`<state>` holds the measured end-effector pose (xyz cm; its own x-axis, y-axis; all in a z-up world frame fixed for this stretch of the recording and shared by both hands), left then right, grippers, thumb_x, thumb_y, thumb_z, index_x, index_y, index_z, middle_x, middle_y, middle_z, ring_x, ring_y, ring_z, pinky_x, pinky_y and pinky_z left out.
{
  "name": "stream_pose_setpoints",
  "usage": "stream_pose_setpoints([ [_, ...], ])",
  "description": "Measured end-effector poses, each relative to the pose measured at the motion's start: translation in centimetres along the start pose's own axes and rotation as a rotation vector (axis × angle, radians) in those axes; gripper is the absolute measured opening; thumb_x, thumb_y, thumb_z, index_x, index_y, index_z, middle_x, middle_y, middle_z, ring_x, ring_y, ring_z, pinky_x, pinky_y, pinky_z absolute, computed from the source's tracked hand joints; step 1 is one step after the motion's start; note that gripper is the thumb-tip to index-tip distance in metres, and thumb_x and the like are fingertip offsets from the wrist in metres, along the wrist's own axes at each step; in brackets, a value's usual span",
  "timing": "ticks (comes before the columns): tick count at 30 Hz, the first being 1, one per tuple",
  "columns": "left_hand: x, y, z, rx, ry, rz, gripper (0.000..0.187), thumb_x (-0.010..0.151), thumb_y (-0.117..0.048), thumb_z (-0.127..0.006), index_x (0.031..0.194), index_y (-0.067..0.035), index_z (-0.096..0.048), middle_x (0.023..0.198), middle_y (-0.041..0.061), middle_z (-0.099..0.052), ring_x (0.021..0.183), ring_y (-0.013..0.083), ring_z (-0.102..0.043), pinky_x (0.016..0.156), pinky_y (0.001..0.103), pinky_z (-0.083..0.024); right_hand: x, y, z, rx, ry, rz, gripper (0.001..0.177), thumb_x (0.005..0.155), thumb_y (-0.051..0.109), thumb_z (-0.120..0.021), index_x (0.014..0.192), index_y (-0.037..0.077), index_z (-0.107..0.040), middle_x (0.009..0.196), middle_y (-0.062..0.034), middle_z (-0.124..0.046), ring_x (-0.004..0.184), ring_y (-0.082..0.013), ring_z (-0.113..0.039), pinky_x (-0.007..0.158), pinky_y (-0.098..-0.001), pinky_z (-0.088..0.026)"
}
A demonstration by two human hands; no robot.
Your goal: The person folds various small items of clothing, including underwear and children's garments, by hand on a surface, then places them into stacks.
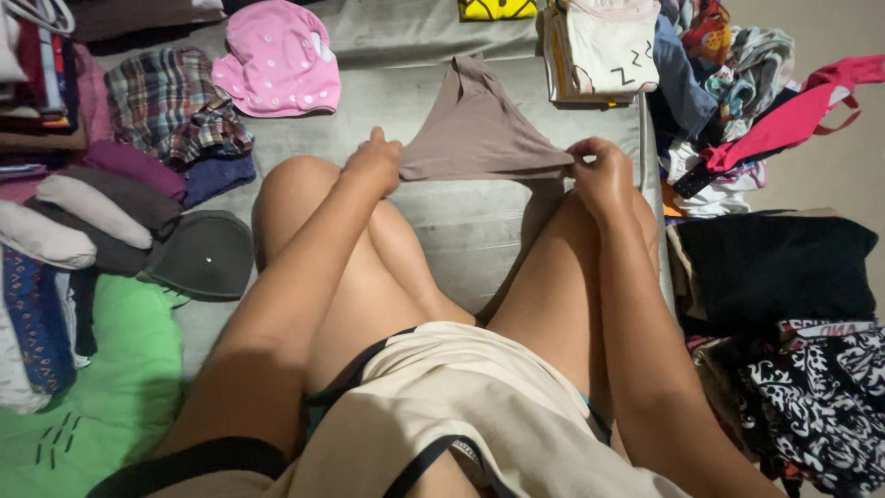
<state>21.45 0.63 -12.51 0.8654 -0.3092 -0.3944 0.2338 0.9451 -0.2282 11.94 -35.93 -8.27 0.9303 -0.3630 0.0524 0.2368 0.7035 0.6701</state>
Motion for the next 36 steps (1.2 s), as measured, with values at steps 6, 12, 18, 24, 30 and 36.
stream_pose_setpoints([
  [6,3.3,2.7,-1.9,-0.155,-0.088,0.026,0.034,0.085,-0.002,-0.066,0.119,0.002,-0.065,0.133,0.027,-0.055,0.118,0.0475,-0.06,0.096,0.053,-0.053,0.7,-0.4,-0.7,-0.097,0.117,0.251,0.026,0.078,0.002,-0.072,0.1,0.011,-0.083,0.098,-0.0168,-0.074,0.084,-0.0282,-0.073,0.076,-0.0362,-0.057],
  [12,5.2,7.0,-1.0,-0.154,0.084,-0.04,0.021,0.082,-0.009,-0.074,0.098,0.001,-0.082,0.097,0.023,-0.075,0.089,0.0345,-0.072,0.083,0.045,-0.058,3.7,-3.7,-3.3,0.013,0.527,-0.014,0.017,0.088,0.014,-0.081,0.099,0.002,-0.08,0.084,-0.0112,-0.076,0.073,-0.0183,-0.065,0.069,-0.0342,-0.052],
  [18,5.2,7.7,-1.8,-0.891,0.348,-0.003,0.032,0.085,0.003,-0.06,0.106,-0.011,-0.08,0.077,0.004,-0.067,0.057,0.012,-0.056,0.051,0.029,-0.047,5.4,-6.2,-5.4,0.357,0.564,-0.174,0.013,0.094,0.006,-0.071,0.1,-0.005,-0.074,0.086,-0.0113,-0.073,0.072,-0.0176,-0.068,0.067,-0.0299,-0.057],
  [24,8.0,10.5,-2.5,-1.23,0.141,0.207,0.032,0.085,0.005,-0.057,0.107,-0.007,-0.077,0.089,0.004,-0.073,0.058,0.0111,-0.061,0.053,0.023,-0.054,7.8,-9.1,-8.4,0.767,0.418,-0.328,0.014,0.093,0.001,-0.066,0.105,-0.005,-0.069,0.093,-0.01,-0.072,0.081,-0.0195,-0.074,0.074,-0.0297,-0.064],
  [30,7.5,9.7,-2.8,-1.211,0.154,0.164,0.029,0.089,-0.019,-0.077,0.108,0.001,-0.068,0.089,0.01,-0.067,0.065,0.0152,-0.063,0.055,0.031,-0.055,6.2,-6.1,-7.1,0.476,0.42,-0.331,0.019,0.093,0.018,-0.08,0.103,0.005,-0.07,0.086,-0.0002,-0.069,0.068,-0.0089,-0.06,0.055,-0.0229,-0.042],
  [36,8.5,10.7,-3.2,-0.742,0.01,0.137,0.039,0.088,-0.027,-0.078,0.104,0.007,-0.069,0.075,0.012,-0.066,0.063,0.0239,-0.062,0.053,0.043,-0.047,6.3,-4.8,-7.7,0.254,0.328,0.038,0.014,0.087,0.009,-0.081,0.096,0.002,-0.074,0.084,-0.0021,-0.072,0.071,-0.0093,-0.062,0.063,-0.0258,-0.049],
])
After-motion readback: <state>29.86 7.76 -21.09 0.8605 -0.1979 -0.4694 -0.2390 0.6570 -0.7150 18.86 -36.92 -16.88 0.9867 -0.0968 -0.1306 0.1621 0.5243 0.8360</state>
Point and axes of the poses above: each hand's wrist, its own x-axis towards the middle knuckle, its own z-axis out of the back of the hand, y = z × x, the point moved 8 cm from there along x, towards the middle knuckle
